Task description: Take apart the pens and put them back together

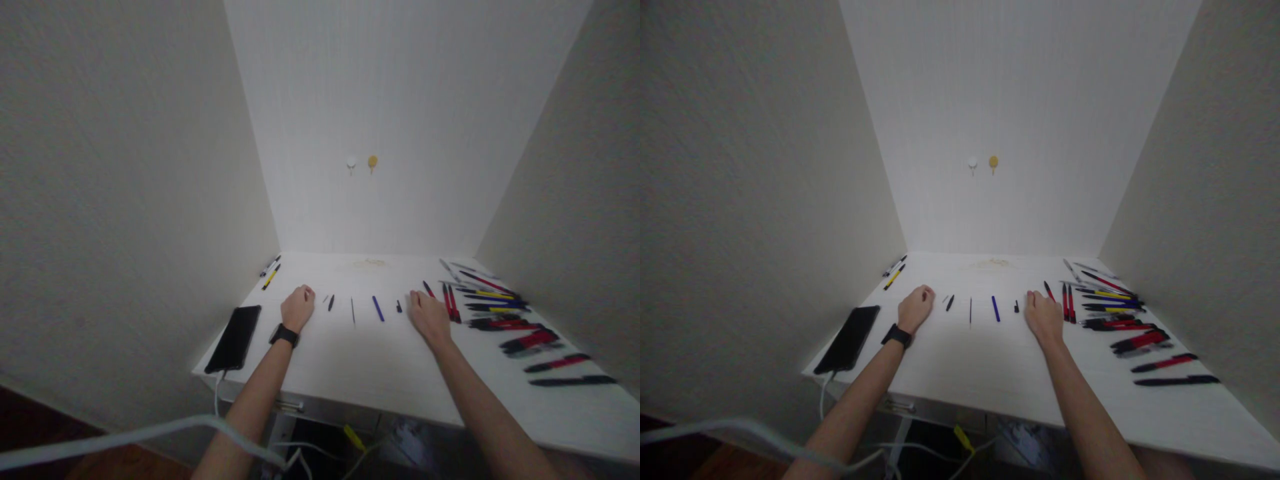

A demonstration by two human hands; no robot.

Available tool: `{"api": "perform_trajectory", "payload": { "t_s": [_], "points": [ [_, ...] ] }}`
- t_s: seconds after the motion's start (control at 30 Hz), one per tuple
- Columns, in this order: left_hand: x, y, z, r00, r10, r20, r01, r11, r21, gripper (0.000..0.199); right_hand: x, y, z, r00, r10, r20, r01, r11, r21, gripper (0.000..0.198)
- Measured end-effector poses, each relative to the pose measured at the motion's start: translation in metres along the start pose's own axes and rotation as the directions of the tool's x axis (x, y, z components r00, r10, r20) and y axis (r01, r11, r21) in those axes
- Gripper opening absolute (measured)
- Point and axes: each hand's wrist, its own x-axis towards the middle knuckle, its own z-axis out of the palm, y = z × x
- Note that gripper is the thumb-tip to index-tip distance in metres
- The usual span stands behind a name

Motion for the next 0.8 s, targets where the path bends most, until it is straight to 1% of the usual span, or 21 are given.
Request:
{"api": "perform_trajectory", "payload": {
  "t_s": [0.1,0.23,0.33,0.43,0.5,0.57,0.6,0.67,0.73,0.8],
  "points": [
    [-0.001,0.002,0.000,0.998,0.066,0.016,-0.066,0.998,0.002,0.017,0.000,0.001,0.001,1.000,-0.004,-0.011,0.004,1.000,0.008,0.046],
    [-0.002,0.002,0.000,0.997,0.070,0.031,-0.071,0.997,0.019,0.016,-0.002,0.001,0.000,0.999,-0.023,-0.043,0.023,1.000,0.011,0.046],
    [-0.001,0.001,0.001,0.997,0.080,0.013,-0.080,0.997,0.013,0.016,-0.007,-0.010,-0.006,0.992,-0.092,-0.091,0.093,0.996,0.009,0.045],
    [0.000,0.000,0.003,0.997,0.079,0.003,-0.079,0.997,0.007,0.015,-0.015,-0.037,-0.016,0.954,-0.277,-0.116,0.282,0.959,0.031,0.040],
    [0.000,-0.001,0.004,0.998,0.069,0.001,-0.069,0.998,-0.001,0.014,-0.019,-0.063,-0.021,0.905,-0.415,-0.097,0.422,0.904,0.066,0.034],
    [0.000,0.000,0.003,0.998,0.058,0.010,-0.058,0.998,-0.005,0.013,-0.021,-0.090,-0.022,0.862,-0.503,-0.067,0.507,0.859,0.075,0.029],
    [-0.001,0.000,0.003,0.999,0.052,0.016,-0.052,0.999,-0.005,0.013,-0.022,-0.103,-0.021,0.851,-0.525,-0.030,0.526,0.848,0.073,0.027],
    [-0.001,0.001,0.001,0.999,0.038,0.025,-0.038,0.999,-0.006,0.013,-0.023,-0.124,-0.018,0.854,-0.520,0.008,0.519,0.853,0.057,0.026],
    [-0.002,0.002,0.000,1.000,0.026,0.011,-0.026,1.000,-0.014,0.013,-0.023,-0.139,-0.012,0.878,-0.478,0.013,0.477,0.878,0.023,0.025],
    [-0.002,0.002,-0.002,0.999,0.026,-0.019,-0.027,0.999,-0.029,0.013,-0.025,-0.148,-0.006,0.906,-0.423,0.001,0.423,0.906,-0.002,0.026]
  ]
}}
